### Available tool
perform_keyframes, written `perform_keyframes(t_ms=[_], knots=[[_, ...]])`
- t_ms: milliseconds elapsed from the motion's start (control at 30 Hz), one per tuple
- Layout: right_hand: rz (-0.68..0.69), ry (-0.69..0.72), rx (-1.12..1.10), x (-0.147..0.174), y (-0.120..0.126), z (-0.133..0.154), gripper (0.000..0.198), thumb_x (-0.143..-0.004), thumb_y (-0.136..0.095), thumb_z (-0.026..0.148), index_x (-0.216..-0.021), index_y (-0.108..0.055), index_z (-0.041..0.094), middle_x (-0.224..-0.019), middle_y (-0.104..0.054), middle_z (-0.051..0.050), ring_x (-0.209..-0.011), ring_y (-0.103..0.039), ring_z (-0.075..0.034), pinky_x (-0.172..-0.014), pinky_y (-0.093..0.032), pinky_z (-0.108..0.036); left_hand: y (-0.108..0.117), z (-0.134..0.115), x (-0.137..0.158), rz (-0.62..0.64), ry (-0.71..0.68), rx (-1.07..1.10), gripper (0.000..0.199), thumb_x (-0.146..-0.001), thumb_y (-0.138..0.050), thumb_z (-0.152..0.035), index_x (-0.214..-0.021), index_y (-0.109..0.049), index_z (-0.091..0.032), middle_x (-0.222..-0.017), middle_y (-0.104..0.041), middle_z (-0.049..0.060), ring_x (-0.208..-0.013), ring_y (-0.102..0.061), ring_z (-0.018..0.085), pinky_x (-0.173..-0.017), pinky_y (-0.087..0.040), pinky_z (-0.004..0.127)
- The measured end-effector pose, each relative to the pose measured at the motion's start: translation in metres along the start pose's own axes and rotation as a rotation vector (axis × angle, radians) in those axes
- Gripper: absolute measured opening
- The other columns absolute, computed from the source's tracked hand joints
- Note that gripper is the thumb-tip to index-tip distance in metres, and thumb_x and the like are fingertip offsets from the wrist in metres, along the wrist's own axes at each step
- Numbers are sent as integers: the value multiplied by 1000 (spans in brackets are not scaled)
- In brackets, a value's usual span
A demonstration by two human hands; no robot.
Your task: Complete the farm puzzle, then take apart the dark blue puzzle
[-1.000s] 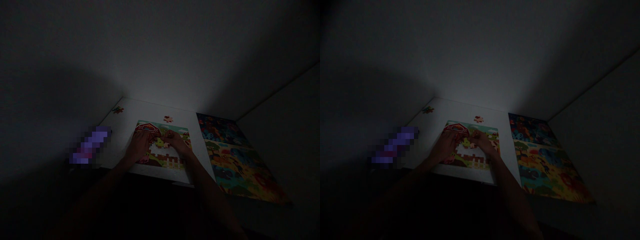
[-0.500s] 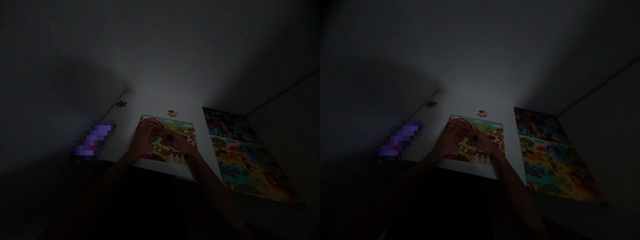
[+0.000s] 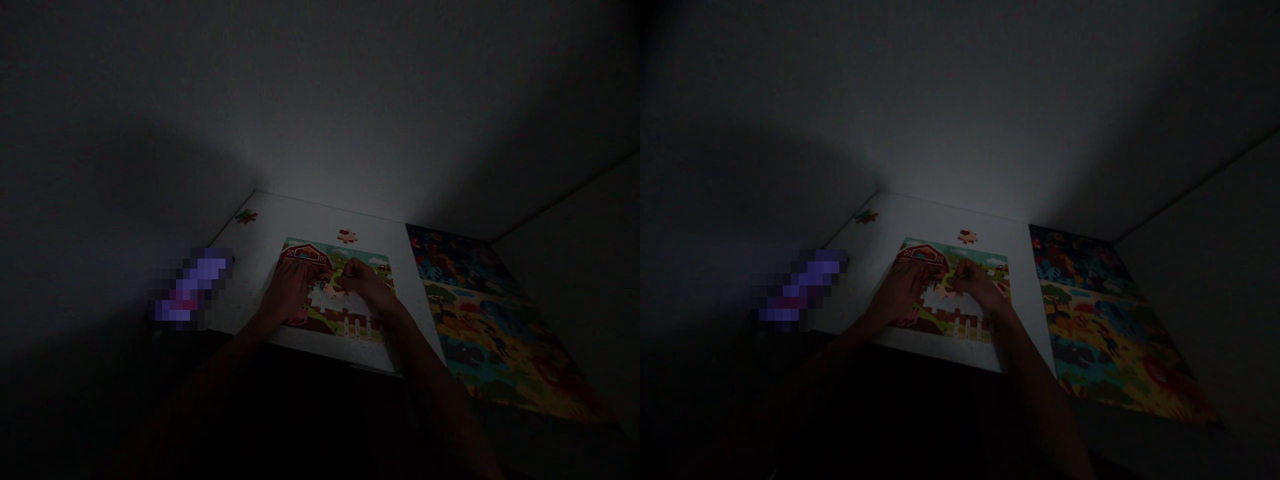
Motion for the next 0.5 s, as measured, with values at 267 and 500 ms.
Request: perform_keyframes(t_ms=[267,500], knots=[[87,14,47,4,-19,7,29,-63,-76,26,-86,-59,21,-91,-62,0,-79,-58,-14,-71,-49,-29,0,-1,-2,17,8,4,34,-88,-40,-6,-116,-56,-16,-119,-62,10,-115,-53,25,-104,-42,44],[108,-37,67,5,-23,-1,34,-65,-78,36,-77,-50,21,-73,-54,4,-57,-50,-10,-48,-44,-24,0,0,1,-21,-6,12,32,-89,-42,-8,-116,-57,-17,-120,-61,11,-117,-53,25,-104,-42,44]])
Point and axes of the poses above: each hand's wrist, its own x-axis away from the middle knuckle, its own y-axis out of the back of the hand, z = x × y, the point moved 10 cm from there along -x, towards the middle knuckle
